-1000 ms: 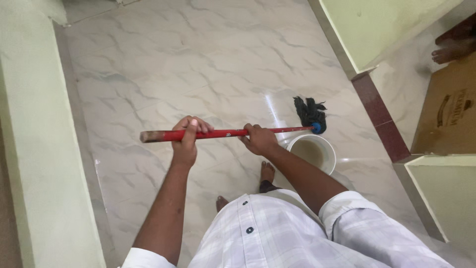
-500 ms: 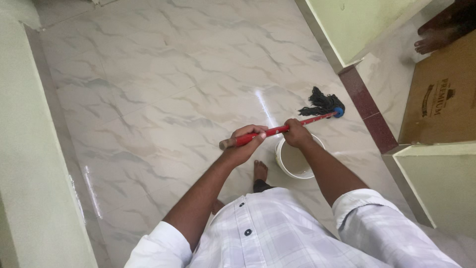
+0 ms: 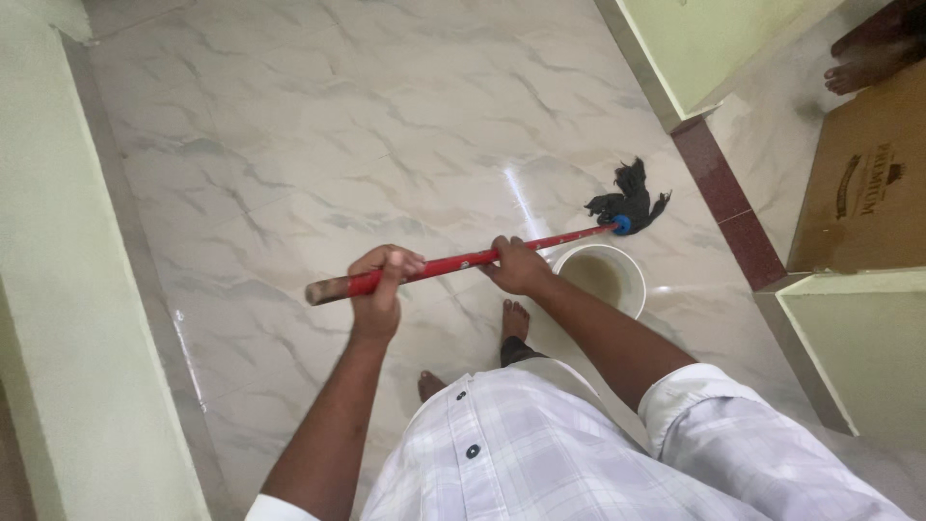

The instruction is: The person dips a mop into a bucket of water and then mops the tiled floor, moving from one area of the room to another while holding the mop handle with both hands.

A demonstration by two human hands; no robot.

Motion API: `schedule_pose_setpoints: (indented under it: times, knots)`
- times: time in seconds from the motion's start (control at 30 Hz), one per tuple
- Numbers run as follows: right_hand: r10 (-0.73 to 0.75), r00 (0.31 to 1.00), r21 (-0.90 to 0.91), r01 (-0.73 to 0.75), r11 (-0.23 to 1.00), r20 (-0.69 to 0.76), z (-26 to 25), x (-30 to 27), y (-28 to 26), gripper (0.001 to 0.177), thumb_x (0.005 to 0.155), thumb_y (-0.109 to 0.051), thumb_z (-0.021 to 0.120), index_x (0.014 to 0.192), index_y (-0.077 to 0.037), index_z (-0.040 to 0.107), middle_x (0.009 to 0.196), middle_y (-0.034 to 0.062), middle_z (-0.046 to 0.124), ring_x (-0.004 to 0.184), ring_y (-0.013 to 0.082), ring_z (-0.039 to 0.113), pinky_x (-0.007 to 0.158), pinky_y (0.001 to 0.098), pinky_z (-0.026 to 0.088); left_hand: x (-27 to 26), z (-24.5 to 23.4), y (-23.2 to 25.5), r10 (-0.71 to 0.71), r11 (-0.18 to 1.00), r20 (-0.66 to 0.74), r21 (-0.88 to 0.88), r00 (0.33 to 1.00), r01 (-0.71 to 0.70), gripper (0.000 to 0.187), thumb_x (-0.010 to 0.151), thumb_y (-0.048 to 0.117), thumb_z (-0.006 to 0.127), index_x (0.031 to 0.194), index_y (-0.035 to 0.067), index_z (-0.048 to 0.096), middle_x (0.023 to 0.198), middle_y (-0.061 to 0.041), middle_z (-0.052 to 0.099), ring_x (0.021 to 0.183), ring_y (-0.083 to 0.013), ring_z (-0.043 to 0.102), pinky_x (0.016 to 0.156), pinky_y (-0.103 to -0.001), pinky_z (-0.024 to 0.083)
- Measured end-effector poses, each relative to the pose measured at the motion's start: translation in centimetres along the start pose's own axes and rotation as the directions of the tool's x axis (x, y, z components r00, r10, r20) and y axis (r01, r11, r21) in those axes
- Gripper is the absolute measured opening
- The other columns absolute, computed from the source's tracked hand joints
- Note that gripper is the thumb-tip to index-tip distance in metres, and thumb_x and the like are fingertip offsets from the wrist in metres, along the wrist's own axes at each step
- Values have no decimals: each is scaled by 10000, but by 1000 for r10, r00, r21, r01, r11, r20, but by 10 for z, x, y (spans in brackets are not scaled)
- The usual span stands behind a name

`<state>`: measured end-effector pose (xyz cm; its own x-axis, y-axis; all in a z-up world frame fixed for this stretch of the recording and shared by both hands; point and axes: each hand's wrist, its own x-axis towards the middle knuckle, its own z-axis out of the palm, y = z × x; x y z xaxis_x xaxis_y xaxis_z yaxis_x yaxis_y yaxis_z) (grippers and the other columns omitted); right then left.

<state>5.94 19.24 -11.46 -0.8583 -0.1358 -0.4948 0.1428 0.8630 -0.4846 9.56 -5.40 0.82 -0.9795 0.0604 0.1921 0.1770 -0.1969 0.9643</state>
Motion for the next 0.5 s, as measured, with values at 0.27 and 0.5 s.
schedule_pose_setpoints:
  times: [0.27,0.5]
  knots:
    - [-214,975,64,210,976,55,12,-39,-109,617,947,-582,577,1276,-62,537,1224,237,598,1073,414,653,897,513,535,-15,-80,95,320,945,-194,-1,927,-327,681,1116,643,444,843,29,554,834,-129,603,892,-254,605,895,-406,493]
    - [-456,884,179,435,883,100,35,-57,-149,559,977,-513,550,1339,-89,509,1307,185,567,1098,375,631,904,496,517,-24,-121,129,397,895,-456,3,796,-445,838,891,875,283,744,86,522,641,-101,535,619,-251,585,697,-389,574]
